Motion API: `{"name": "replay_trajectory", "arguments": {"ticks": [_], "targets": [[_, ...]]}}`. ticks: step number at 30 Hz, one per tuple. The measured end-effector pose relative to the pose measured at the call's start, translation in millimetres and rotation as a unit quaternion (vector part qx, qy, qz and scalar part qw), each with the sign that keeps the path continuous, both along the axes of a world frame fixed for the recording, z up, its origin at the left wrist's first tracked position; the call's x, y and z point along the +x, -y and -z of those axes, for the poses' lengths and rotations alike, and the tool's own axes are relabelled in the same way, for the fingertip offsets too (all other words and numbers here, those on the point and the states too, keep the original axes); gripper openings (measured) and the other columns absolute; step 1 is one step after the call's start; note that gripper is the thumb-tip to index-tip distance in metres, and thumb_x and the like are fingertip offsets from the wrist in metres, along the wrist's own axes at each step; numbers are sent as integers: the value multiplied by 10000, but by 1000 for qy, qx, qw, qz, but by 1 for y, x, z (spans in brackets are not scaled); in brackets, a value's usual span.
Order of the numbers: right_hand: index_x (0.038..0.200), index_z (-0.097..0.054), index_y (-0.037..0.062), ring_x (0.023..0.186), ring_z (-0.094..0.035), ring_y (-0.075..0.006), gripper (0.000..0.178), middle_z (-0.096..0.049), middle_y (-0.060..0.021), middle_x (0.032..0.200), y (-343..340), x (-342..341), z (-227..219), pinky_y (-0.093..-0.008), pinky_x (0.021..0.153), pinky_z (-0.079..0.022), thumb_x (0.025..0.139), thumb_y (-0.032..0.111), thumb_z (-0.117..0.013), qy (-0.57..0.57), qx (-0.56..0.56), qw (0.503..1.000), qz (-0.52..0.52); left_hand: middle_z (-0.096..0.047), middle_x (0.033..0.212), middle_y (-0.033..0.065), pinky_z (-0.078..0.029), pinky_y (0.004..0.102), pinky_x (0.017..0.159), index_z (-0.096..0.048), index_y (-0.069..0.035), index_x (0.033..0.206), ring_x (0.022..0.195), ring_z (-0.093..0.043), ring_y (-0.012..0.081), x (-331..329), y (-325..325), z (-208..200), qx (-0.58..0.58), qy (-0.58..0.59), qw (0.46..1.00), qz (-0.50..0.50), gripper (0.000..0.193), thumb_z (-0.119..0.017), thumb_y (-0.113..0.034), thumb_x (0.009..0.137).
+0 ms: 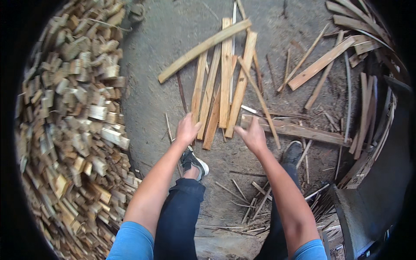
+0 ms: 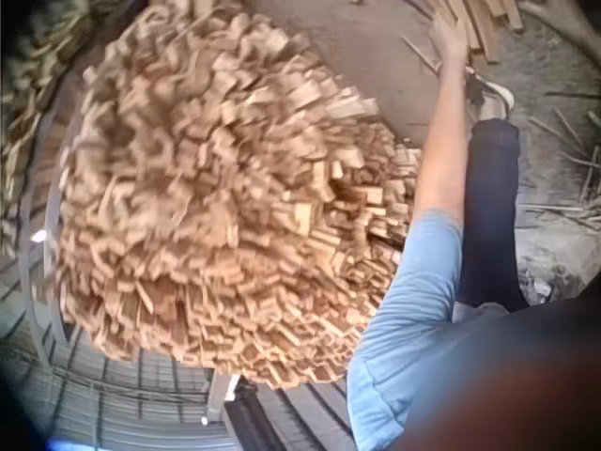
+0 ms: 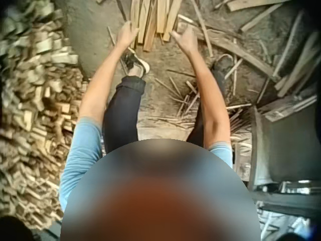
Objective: The person gathers thin wooden planks from a pile on the floor and stacks them onto a larger, organized pile. The person repeatedly picks up handfuls of planks, aligns them, and places them on the stack, clearing the floor area over time.
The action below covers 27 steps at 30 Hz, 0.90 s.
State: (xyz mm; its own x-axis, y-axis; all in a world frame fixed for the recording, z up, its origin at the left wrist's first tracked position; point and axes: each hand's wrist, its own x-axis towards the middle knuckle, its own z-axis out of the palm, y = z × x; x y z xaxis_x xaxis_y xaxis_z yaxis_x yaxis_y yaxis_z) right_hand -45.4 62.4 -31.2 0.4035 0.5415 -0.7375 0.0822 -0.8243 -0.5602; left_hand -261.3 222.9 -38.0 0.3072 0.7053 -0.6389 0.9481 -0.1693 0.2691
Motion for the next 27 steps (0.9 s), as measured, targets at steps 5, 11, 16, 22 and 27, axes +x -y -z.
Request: {"name": "replay_trajectory", "arguments": {"ticks": [5,11,16,22,27], "targets": [[1443,-197,-161,1294,-456,-417,1191,-415,-346,1394,-80,-18,58,-429,1036,-450,671,447,-869,199,-78,976,31,-495,1307,270,-419,464,1038,-391,47,1330,1231,-486,408,48,37,67,102,-32,992,-73,848,-849,-316,716],[1409,-278,-97,1168,-549,-421,1033,-523,-322,1253,-94,-30,96,-423,995,-476,666,343,-845,233,-124,963,59,-510,1229,233,-432,463,1013,-409,43,1275,1185,-496,413,34,22,76,80,-73,989,-98,958,-924,-383,589],[1141,-557,-30,842,-698,-310,489,-707,-200,943,-83,-10,95,-395,819,-540,737,207,-699,55,-70,988,128,-533,1183,239,-445,450,982,-453,19,1164,1152,-525,401,19,13,87,18,-32,990,-134,863,-928,-382,565],[1163,-567,-21,886,-697,-256,482,-711,-174,995,-43,-54,99,-363,839,-540,765,190,-737,-166,52,962,208,-629,1037,211,-493,443,883,-581,8,1077,983,-626,363,12,24,93,-50,71,983,-160,448,-745,-238,741],[1124,-549,-52,935,-690,-280,537,-695,-202,1033,-38,-84,96,-367,853,-531,748,247,-789,-87,-24,978,188,-635,1093,248,-468,436,945,-578,20,1100,1037,-618,394,16,32,94,-46,100,977,-181,421,-669,-260,800]]}}
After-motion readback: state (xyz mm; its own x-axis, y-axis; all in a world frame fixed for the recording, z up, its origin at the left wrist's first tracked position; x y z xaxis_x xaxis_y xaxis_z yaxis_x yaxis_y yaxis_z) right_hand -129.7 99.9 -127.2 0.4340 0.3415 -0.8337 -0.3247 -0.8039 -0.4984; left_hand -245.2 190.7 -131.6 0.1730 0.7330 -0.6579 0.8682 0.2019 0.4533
